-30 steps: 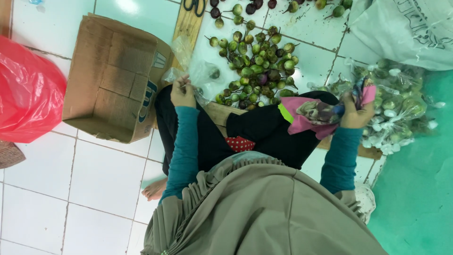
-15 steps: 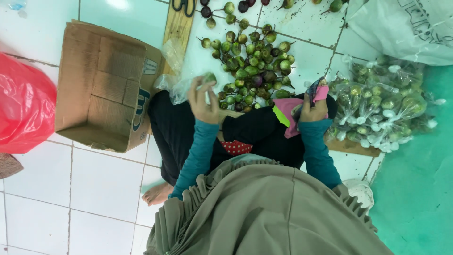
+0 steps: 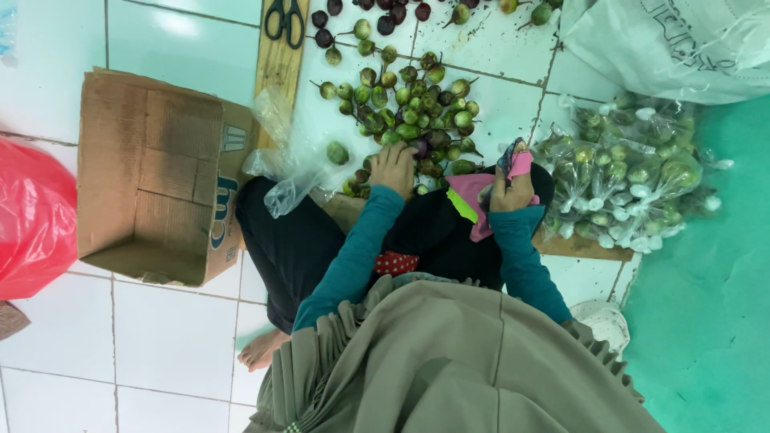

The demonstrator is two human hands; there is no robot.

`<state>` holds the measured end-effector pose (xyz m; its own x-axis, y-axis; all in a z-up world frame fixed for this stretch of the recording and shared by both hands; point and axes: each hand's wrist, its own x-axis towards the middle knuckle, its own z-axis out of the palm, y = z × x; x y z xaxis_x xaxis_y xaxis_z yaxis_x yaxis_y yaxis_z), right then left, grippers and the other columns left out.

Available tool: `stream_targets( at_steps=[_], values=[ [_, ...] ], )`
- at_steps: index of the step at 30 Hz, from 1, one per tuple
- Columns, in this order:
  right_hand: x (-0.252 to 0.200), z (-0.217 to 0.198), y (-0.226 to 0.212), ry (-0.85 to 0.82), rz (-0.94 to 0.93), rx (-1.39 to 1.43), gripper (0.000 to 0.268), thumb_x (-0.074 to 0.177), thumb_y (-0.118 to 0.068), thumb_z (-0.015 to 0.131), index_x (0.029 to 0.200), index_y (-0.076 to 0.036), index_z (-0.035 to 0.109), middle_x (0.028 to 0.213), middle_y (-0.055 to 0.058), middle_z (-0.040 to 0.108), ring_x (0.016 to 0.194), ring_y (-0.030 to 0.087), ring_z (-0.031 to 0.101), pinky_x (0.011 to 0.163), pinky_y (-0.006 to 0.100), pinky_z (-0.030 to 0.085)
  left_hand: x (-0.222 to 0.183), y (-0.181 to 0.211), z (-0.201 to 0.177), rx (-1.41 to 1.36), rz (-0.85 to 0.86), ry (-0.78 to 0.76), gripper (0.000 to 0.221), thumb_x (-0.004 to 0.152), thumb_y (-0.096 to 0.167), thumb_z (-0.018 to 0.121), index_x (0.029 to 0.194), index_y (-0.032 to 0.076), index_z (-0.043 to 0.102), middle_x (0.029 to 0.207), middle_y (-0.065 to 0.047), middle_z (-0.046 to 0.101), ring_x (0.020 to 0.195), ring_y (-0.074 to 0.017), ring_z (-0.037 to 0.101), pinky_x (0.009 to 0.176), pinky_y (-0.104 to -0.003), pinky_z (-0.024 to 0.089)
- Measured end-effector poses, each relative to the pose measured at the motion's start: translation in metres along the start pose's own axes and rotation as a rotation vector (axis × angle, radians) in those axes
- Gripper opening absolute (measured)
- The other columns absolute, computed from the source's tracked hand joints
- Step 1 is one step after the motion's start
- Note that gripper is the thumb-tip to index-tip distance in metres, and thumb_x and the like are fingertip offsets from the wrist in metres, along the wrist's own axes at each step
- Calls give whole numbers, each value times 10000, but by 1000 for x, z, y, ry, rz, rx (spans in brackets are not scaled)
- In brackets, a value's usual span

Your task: Packaging small green fruits into plastic bags and trimming them with scissors

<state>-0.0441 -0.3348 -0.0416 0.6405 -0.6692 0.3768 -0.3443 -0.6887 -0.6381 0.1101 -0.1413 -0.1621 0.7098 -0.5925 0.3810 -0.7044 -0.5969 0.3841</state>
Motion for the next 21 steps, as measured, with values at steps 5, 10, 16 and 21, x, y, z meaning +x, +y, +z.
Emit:
stream_targets(
  at_steps=[5, 10, 16, 21],
  values=[
    [-1, 4, 7, -8, 7, -7, 366, 1035, -119, 711, 1370, 13, 647, 1230, 253, 688, 1077, 492, 651, 911, 546, 527, 57, 33, 62, -15, 191, 81, 214, 969, 247, 681, 1174, 257, 620, 1087, -7, 619, 1048, -230, 596, 801, -394, 430],
    [6, 8, 0, 30, -14, -32, 372, 1014, -131, 741, 1344, 21, 663, 1201, 276, 692, 1049, 518, 648, 875, 554, 537, 98, 73, 107, 84, 230, -378, 455, 1022, 233, 647, 1417, 247, 421, 1229, -126, 601, 1214, -327, 549, 932, -454, 393],
    [-5, 24, 32, -13, 12, -47, 413, 1036, -210, 716, 1415, -59, 650, 1280, 171, 703, 1026, 423, 690, 851, 484, 560, 83, 58, 200, 189, 109, -564, 247, 998, 254, 609, 1206, 127, 566, 1088, -193, 663, 1075, -378, 630, 933, -520, 409],
    [-13, 32, 48, -10, 2, -88, 434, 1007, -179, 738, 1410, -46, 649, 1282, 193, 693, 989, 446, 686, 793, 507, 565, 100, 52, 154, -232, -268, -850, 384, 1025, 363, 640, 1249, 247, 351, 1299, -168, 594, 1242, -415, 606, 1074, -589, 439]
  ],
)
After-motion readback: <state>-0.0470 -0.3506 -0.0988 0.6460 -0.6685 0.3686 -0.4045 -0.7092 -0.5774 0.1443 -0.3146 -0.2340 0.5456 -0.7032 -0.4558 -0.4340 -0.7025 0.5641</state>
